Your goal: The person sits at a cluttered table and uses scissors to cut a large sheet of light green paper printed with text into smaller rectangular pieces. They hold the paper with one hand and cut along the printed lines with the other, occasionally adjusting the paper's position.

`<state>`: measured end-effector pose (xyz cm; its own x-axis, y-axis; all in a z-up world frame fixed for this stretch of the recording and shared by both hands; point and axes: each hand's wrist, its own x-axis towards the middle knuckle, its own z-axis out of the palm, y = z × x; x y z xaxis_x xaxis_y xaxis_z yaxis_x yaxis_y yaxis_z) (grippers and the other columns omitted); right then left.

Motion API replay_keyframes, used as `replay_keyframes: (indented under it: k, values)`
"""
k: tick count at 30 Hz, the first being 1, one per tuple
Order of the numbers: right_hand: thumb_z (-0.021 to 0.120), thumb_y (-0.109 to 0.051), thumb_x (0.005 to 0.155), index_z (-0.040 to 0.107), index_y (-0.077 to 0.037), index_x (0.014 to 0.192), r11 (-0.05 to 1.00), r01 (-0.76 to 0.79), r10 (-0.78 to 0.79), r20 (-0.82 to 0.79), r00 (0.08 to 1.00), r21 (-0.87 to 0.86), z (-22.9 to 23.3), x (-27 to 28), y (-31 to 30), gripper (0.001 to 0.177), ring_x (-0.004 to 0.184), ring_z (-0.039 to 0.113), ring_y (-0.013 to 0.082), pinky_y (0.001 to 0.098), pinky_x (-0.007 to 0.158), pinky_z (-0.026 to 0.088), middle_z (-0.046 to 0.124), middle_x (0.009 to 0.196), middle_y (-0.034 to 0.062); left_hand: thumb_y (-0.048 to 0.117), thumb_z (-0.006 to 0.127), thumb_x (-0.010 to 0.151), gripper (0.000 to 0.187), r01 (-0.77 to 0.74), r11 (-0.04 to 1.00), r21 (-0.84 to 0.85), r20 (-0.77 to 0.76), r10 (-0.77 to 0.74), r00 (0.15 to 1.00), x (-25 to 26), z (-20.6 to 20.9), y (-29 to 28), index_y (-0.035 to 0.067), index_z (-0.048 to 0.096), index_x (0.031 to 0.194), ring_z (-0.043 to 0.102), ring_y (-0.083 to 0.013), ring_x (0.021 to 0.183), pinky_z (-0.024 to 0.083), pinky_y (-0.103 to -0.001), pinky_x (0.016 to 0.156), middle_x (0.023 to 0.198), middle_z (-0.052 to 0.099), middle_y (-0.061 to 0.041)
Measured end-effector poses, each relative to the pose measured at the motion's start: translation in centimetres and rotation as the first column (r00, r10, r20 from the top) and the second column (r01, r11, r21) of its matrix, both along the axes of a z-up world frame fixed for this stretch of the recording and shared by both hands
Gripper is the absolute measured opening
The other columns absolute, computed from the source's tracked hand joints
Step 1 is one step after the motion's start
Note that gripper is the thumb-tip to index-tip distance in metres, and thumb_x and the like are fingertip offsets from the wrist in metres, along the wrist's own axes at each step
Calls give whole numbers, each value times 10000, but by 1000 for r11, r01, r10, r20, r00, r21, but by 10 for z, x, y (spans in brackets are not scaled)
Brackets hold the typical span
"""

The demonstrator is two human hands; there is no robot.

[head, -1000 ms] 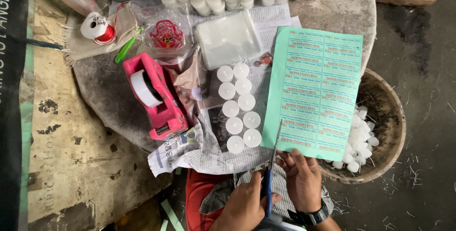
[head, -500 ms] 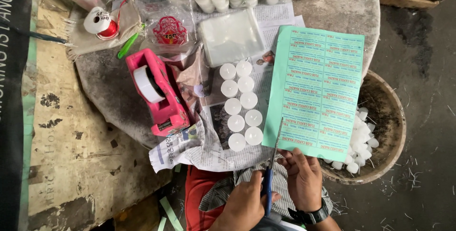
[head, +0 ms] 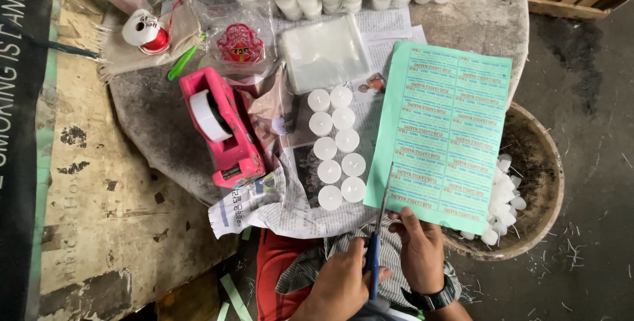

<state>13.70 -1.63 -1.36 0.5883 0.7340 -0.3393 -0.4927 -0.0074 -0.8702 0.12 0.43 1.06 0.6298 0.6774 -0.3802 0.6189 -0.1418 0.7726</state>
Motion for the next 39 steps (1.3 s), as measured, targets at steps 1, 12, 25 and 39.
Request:
replay_keyframes:
  k: [1, 12, 25, 39]
  values:
    - [545, -155, 829, 589, -15, 801, 1000, -10, 10, 11, 1000, 0, 0, 0, -1, 149, 723, 583, 188, 290, 603, 443, 614, 790, 97, 363, 641, 792, 438, 9, 999, 46, 28, -10, 1000, 0, -2, 0, 48, 365, 924, 599, -320, 624, 437, -421, 521, 687, 591, -91]
    - [514, -159, 830, 587, -35, 930, 998, -33, 41, 154, 987, -51, 4, 1, -3, 176, 731, 580, 162, 274, 625, 431, 631, 857, 77, 404, 645, 778, 460, -2, 995, 96, -23, 5, 1000, 3, -3, 3, 52, 399, 941, 580, -375, 628, 416, -446, 524, 677, 599, -160]
    - [545, -209, 813, 619, -10, 774, 970, -24, 91, 272, 958, -240, 6, 6, -5, 216, 587, 520, 157, 282, 592, 420, 609, 681, 73, 407, 614, 802, 446, 25, 995, 94, -52, -20, 998, 3, 5, 3, 43, 387, 924, 568, -410, 682, 414, -473, 563, 726, 594, -195]
    - [522, -241, 834, 641, -30, 691, 969, -165, 201, 200, 959, -186, 8, 33, 3, 281, 529, 596, 145, 278, 511, 464, 693, 756, 129, 454, 542, 720, 704, 189, 961, -202, -461, -263, 847, -95, -17, -2, 331, 200, 1322, 509, -325, 1012, 430, -409, 808, 1269, 391, -59]
